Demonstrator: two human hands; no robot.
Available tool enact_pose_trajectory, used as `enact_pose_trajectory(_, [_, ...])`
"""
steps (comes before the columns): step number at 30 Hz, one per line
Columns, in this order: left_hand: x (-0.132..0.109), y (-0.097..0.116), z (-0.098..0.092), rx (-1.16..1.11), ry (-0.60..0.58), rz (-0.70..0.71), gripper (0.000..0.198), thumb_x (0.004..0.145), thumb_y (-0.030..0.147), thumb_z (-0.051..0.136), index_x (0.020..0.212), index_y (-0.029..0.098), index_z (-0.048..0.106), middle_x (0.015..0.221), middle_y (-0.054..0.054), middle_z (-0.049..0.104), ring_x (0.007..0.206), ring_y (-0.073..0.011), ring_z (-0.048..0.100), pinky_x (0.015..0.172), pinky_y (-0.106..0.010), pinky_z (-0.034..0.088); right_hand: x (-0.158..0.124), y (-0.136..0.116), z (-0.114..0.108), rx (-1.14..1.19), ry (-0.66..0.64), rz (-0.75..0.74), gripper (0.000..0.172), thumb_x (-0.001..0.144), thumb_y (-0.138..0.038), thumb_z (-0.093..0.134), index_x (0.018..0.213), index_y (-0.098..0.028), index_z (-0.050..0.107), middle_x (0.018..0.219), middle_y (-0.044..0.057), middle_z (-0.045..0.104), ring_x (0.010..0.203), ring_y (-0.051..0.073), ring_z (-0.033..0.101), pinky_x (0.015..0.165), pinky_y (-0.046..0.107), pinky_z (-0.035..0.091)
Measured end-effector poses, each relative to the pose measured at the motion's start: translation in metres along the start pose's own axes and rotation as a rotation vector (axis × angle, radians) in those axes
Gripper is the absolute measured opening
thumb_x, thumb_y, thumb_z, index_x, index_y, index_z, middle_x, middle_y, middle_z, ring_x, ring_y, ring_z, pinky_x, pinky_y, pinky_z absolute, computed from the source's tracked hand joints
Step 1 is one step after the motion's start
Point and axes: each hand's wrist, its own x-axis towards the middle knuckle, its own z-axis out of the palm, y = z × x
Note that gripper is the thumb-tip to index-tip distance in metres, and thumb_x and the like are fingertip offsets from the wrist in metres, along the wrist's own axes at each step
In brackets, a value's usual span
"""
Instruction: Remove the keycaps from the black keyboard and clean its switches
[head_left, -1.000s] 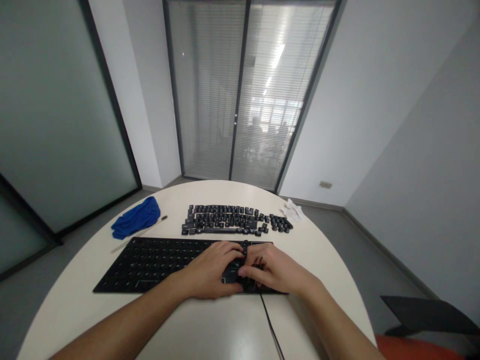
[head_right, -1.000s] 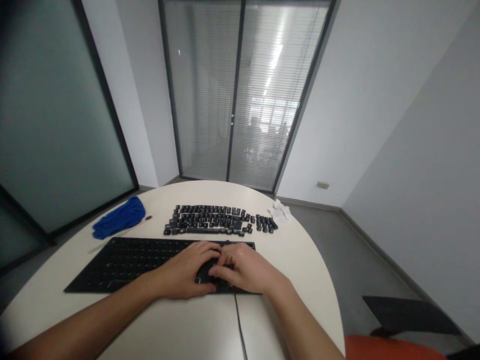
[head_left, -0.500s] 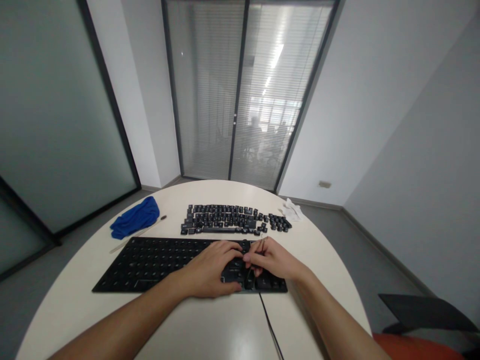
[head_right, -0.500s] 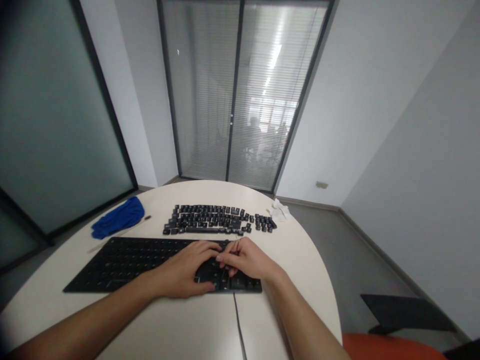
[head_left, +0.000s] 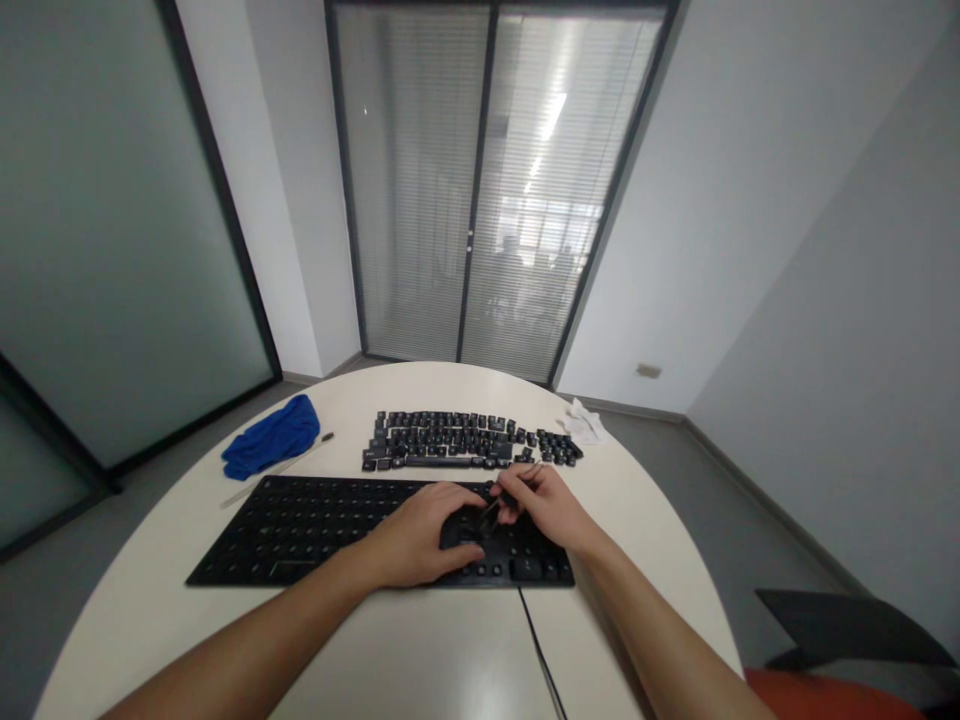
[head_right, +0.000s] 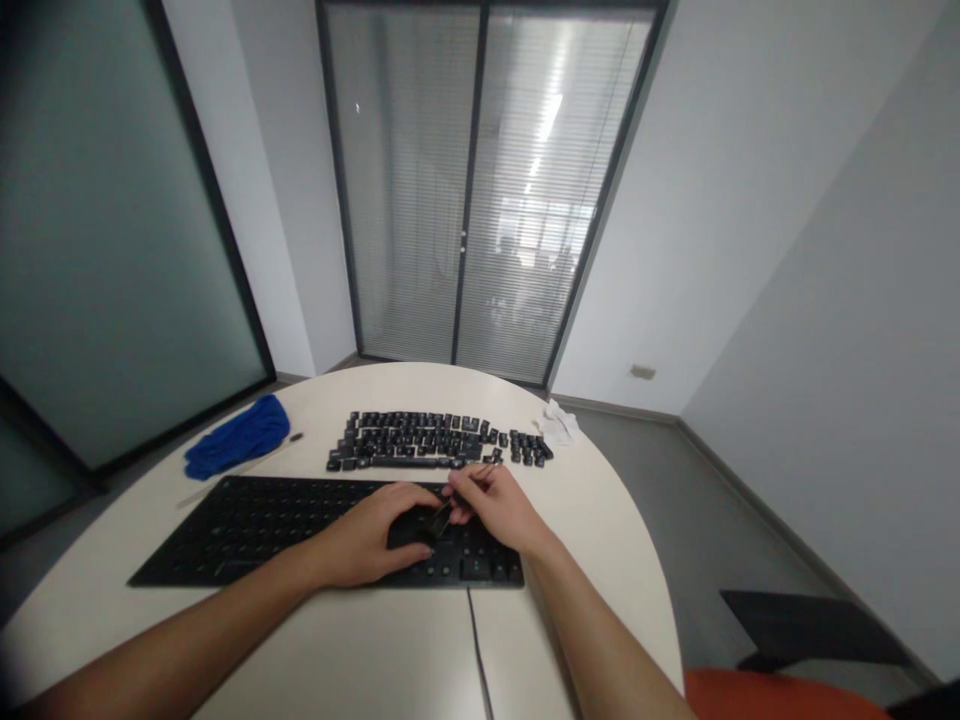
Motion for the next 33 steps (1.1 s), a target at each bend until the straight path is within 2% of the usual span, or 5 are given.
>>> enact_pose_trajectory(6, [0.006,-0.005,0.001,-0.23,0.078,-0.156,0.022,0.086,0.024,0.061,0.107,0.02,0.065,0.106,-0.005,0.071,0.101,-0.0206,0.064,0.094,-0.034,0.046,0.001,0.001,0.005,0.1,0.012,-0.02,0.038,0.083,-0.049,0.07,0.103,-0.018,0.063,0.073,0.0,0.069,0.068,0.014,0.071,0.061,0.022,0.056])
enact_pose_trajectory(17, [0.01,-0.005,0.002,-0.357,0.15,-0.262,0.018,0.09,0.033,0.057,0.085,0.017,0.061,0.076,-0.001,0.068,0.073,-0.0178,0.063,0.073,-0.029,0.047,-0.002,0.004,0.006,0.09,-0.047,-0.116,0.023,0.081,-0.033,0.076,0.098,-0.018,0.073,0.085,0.005,0.076,0.08,0.017,0.072,0.074,0.028,0.056])
enact_pose_trajectory(24, [0.01,-0.003,-0.004,-0.401,0.051,-0.179,0.025,0.096,0.034,0.047,0.104,0.02,0.066,0.107,-0.004,0.07,0.104,-0.0206,0.061,0.098,-0.033,0.042,-0.001,0.005,0.004,0.092,-0.032,-0.084,0.024,0.082,-0.035,0.075,0.099,-0.018,0.073,0.087,0.006,0.077,0.082,0.018,0.073,0.074,0.03,0.057])
enact_pose_trajectory(27, [0.009,-0.006,-0.007,-0.441,0.011,-0.205,0.03,0.098,0.038,0.043,0.106,0.02,0.066,0.108,-0.005,0.069,0.103,-0.0212,0.061,0.096,-0.033,0.043,0.0,0.008,0.0,0.109,-0.025,-0.076,0.025,0.081,-0.034,0.076,0.099,-0.018,0.072,0.087,0.006,0.077,0.082,0.018,0.073,0.074,0.029,0.057])
enact_pose_trajectory(33, [0.009,-0.005,-0.007,-0.375,0.007,-0.212,0.024,0.089,0.03,0.057,0.109,0.02,0.066,0.109,-0.004,0.07,0.099,-0.0211,0.061,0.091,-0.032,0.044,0.001,0.012,-0.004,0.145,-0.029,-0.064,0.023,0.08,-0.032,0.077,0.099,-0.019,0.072,0.084,0.005,0.078,0.079,0.016,0.074,0.072,0.026,0.057])
